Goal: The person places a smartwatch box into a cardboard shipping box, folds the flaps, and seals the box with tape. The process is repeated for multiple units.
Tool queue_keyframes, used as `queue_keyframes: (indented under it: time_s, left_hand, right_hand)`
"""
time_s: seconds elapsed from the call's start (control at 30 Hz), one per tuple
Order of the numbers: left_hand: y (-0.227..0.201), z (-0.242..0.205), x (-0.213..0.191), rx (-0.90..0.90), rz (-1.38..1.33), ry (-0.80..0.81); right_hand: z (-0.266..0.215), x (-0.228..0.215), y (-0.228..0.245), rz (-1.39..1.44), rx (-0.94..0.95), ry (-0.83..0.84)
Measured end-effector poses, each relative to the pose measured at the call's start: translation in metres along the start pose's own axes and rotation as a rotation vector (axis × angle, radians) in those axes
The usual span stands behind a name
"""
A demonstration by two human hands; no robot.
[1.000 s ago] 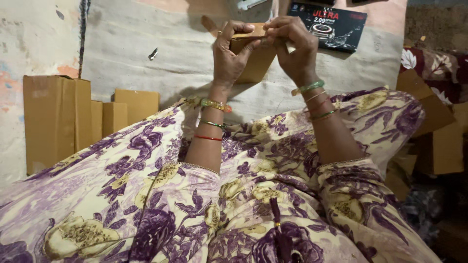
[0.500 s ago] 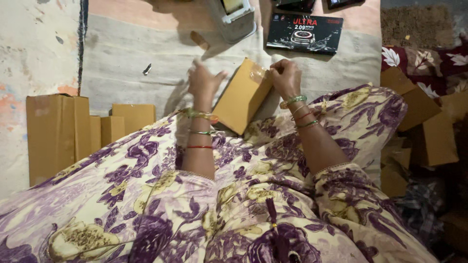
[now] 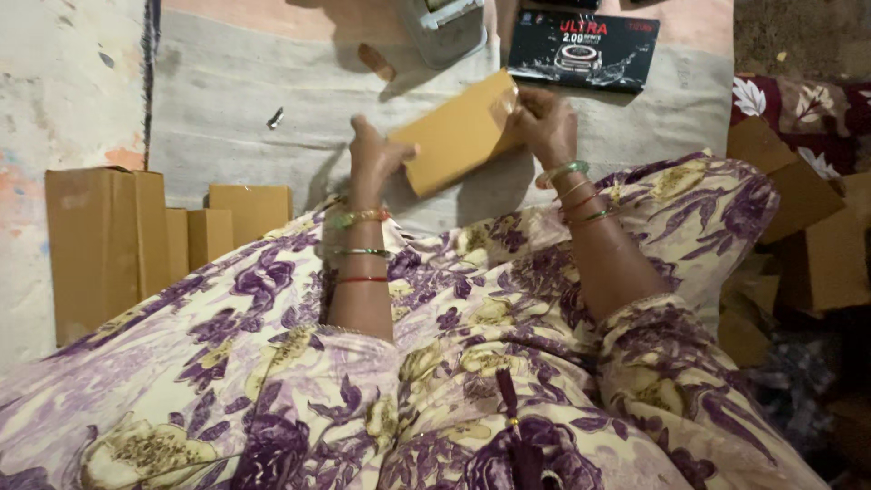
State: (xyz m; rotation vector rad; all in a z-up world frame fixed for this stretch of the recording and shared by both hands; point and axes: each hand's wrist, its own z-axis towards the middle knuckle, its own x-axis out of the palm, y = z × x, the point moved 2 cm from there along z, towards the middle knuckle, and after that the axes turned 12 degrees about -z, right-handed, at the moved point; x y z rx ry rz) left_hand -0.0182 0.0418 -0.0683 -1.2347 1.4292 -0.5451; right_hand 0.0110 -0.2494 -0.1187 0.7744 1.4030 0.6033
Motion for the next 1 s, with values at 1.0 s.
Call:
queue_keyframes:
  time_s: [1.0]
  left_hand:
    - [0.035, 0.003, 0.039, -0.148, -0.605, -0.311]
  right_hand:
    - [-0.008, 0.005, -0.011, 0.553, 0.156, 0.071]
